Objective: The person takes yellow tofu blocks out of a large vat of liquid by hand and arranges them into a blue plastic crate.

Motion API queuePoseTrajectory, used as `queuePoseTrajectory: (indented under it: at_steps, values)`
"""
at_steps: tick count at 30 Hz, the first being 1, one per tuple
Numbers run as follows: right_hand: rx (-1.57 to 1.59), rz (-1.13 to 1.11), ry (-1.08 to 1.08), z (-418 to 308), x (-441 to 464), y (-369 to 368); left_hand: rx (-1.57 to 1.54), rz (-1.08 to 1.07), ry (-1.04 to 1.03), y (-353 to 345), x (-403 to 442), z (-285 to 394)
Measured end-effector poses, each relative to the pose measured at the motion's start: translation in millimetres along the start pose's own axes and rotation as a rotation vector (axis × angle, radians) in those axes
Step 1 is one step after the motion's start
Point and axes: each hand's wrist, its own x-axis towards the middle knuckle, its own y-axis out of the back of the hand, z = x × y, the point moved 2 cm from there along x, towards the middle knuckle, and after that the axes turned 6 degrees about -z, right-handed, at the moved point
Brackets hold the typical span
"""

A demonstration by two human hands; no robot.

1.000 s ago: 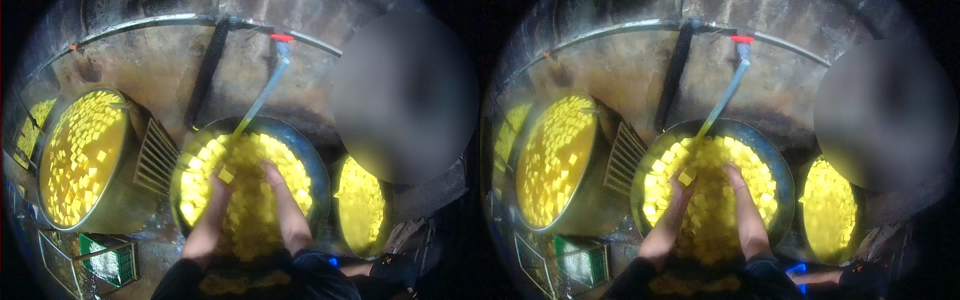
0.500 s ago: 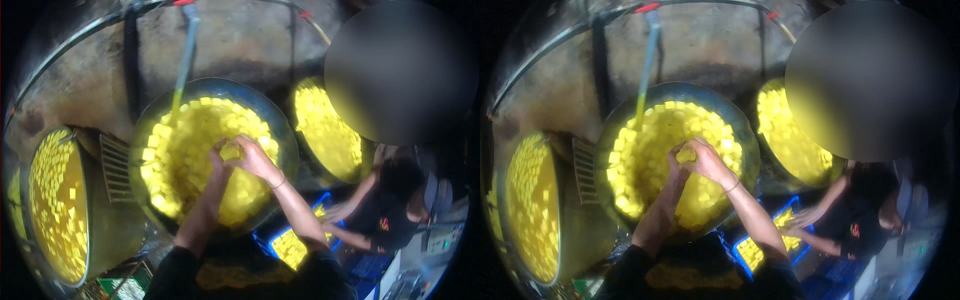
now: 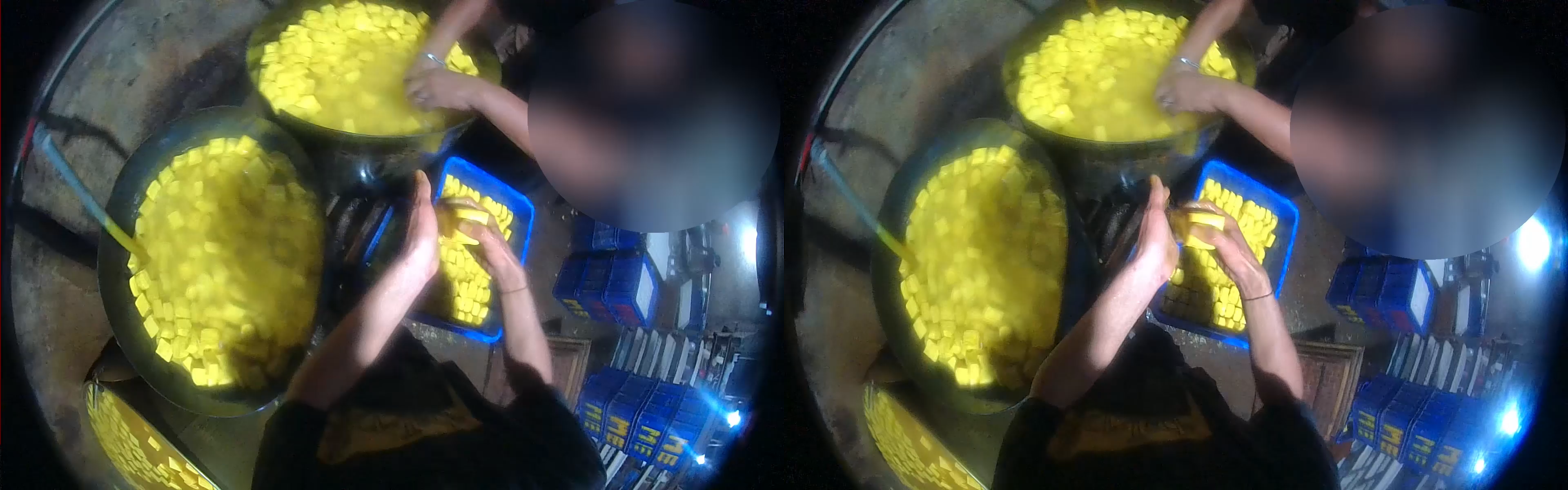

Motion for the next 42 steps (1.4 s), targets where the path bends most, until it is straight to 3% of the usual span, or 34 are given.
queuePoseTrajectory:
  at_steps: [1, 2, 4, 6, 7, 9, 11, 12, 13, 14, 17, 19, 21, 23, 25, 26, 27, 28, 29, 30, 31, 33, 35, 37, 38, 41, 42]
  values:
    - [0.120, 0.218, -0.243, 14.8, -12.6, 12.1, 0.106, 0.040, 0.030, -8.5, 1.8, -13.6]
    - [0.132, 0.275, -0.278, 37.5, -16.9, 27.7, -0.017, -0.042, 0.156, 12.5, 21.3, -34.0]
    - [0.156, 0.326, -0.319, 108.0, -9.3, 70.2, 0.086, -0.142, 0.104, 36.5, 42.1, -46.0]
    - [-0.031, 0.421, -0.456, 196.5, 10.8, 123.4, 0.082, -0.066, 0.082, 64.2, 52.7, -41.3]
    - [-0.343, 0.397, -0.564, 238.1, 22.5, 150.8, 0.102, -0.044, 0.026, 70.5, 49.7, -33.2]
    - [-1.076, 0.613, -0.634, 283.3, 39.4, 132.8, 0.075, -0.064, 0.002, 76.6, 39.8, -14.2]
    - [-1.562, 0.726, -0.570, 375.0, 44.5, 107.4, 0.043, -0.089, -0.032, 75.2, 29.5, 10.7]
    - [-1.519, 0.660, -0.348, 361.7, 30.3, 84.5, 0.072, -0.096, -0.069, 73.8, 24.7, 26.1]
    - [-1.293, 0.424, -0.531, 350.7, 23.5, 73.2, 0.104, -0.098, -0.112, 76.2, 19.0, 43.1]
    - [-1.246, 0.598, -0.495, 389.9, 21.9, 81.7, 0.064, -0.123, -0.178, 83.7, 12.7, 61.7]
    - [-1.275, 0.491, -0.669, 387.9, 12.5, 93.0, 0.220, -0.104, -0.362, 112.7, -12.5, 135.9]
    - [-1.285, 0.410, -0.731, 378.0, 14.6, 99.1, 0.419, 0.102, -0.386, 132.5, -25.6, 176.5]
    - [-1.275, 0.356, -0.778, 356.9, 19.0, 103.6, 0.453, 0.169, -0.429, 179.0, -29.1, 187.1]
    - [-1.211, 0.344, -0.795, 317.7, 27.9, 101.9, 0.714, 0.281, -0.254, 223.5, -28.4, 183.1]
    - [-1.102, 0.443, -0.629, 261.5, 45.6, 90.7, 0.933, 0.123, -0.205, 272.6, -28.0, 151.3]
    - [-1.171, 0.534, -0.130, 249.7, 56.8, 96.5, 1.038, 0.160, -0.101, 276.7, -26.4, 133.9]
    - [-1.180, 0.489, 0.131, 190.1, 70.6, 62.8, 1.139, 0.195, 0.012, 280.5, -25.7, 111.0]
    - [-0.776, 0.479, 0.224, 139.7, 93.0, 19.9, 1.445, 0.146, -0.202, 296.7, -21.9, 80.1]
    - [-0.637, 0.313, 0.447, 75.6, 101.3, -44.8, 1.744, 0.093, -0.432, 310.4, -19.0, 48.9]
    - [-0.638, 0.187, 0.488, 34.2, 110.1, -98.5, 1.789, 0.140, -0.467, 312.5, -19.6, 30.5]
    - [-0.870, 0.017, 0.579, -8.1, 109.9, -153.5, 1.833, 0.190, -0.502, 313.4, -18.5, 16.8]
    - [-0.934, -0.456, 0.625, -0.9, 144.4, -216.1, 1.813, 0.126, -0.426, 335.1, -5.5, -7.6]
    - [-1.337, -0.779, 0.516, 50.2, 183.1, -255.8, 1.796, 0.069, -0.352, 341.3, 0.5, -11.2]
    - [-1.711, -0.943, 0.238, 75.2, 196.1, -295.0, 1.625, 0.091, -0.148, 342.2, 2.8, -10.3]
    - [-1.721, -0.950, 0.254, 97.9, 209.0, -299.2, 1.706, 0.038, -0.385, 352.0, 1.7, -17.9]
    - [-1.825, -0.984, 0.270, 174.0, 239.7, -297.1, 1.454, -0.053, -0.535, 357.0, -4.2, -1.9]
    - [-1.870, -0.948, 0.237, 184.8, 244.2, -296.6, 1.525, -0.054, -0.392, 357.4, -11.6, 7.9]
